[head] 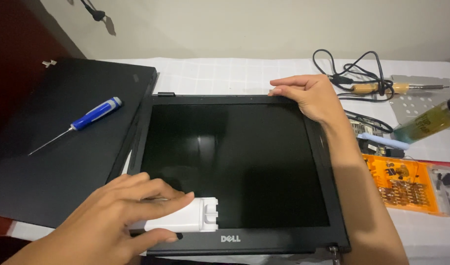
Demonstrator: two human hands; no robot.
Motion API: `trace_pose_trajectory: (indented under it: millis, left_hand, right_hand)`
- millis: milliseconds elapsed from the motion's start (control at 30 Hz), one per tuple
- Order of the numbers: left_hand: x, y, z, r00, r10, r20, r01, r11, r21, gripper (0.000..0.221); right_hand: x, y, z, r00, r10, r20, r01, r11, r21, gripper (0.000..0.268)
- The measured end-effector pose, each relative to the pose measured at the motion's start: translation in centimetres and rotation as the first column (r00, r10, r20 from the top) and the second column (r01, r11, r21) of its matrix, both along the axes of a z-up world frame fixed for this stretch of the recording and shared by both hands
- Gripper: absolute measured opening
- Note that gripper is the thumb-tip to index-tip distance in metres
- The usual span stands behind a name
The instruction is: Cleaning and reinstalling an LCD panel on a laptop at a repair station.
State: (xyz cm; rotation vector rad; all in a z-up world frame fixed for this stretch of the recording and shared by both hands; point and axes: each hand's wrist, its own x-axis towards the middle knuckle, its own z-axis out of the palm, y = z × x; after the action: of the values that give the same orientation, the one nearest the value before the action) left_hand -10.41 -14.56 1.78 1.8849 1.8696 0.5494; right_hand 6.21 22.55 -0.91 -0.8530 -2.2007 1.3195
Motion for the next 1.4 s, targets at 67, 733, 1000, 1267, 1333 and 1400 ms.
trace_pose_trajectory:
  millis: [67, 733, 1000, 1267, 1333, 1400]
  left_hand:
    - [0.2, 0.2, -0.1, 0.999, 0.025, 0.031, -0.025, 1.000, -0.011, 0.059]
    - [10.9, 12.2, -0.9, 0.971, -0.233, 0.058, 0.223, 0.965, 0.139, 0.051]
    - [11.0, 11.0, -1.5, 0.974, -0.224, 0.034, 0.201, 0.924, 0.324, 0.049]
    - [8.1, 8.2, -2.1, 0.977, -0.213, 0.001, 0.201, 0.922, 0.331, 0.052]
    - [6.3, 6.7, -1.4, 0.977, -0.213, -0.033, 0.214, 0.944, 0.251, 0.054]
    - [4.4, 4.9, -0.5, 0.983, -0.184, 0.022, 0.178, 0.970, 0.164, 0.053]
  right_hand:
    - [0.0, -0.5, 0.3, 1.000, -0.018, 0.006, 0.018, 1.000, -0.010, 0.021]
    - [0.4, 0.3, -0.5, 0.992, 0.052, -0.111, -0.046, 0.998, 0.050, 0.017]
    - [-0.1, -1.9, 1.1, 0.965, 0.207, 0.162, -0.251, 0.909, 0.332, 0.021]
    - [-0.7, -2.9, 1.9, 0.945, 0.098, 0.311, -0.171, 0.961, 0.217, 0.029]
    - [-0.7, -2.9, 2.0, 0.939, 0.073, 0.336, -0.150, 0.967, 0.207, 0.029]
    - [-0.7, -3.0, 2.0, 0.945, 0.088, 0.314, -0.161, 0.963, 0.214, 0.030]
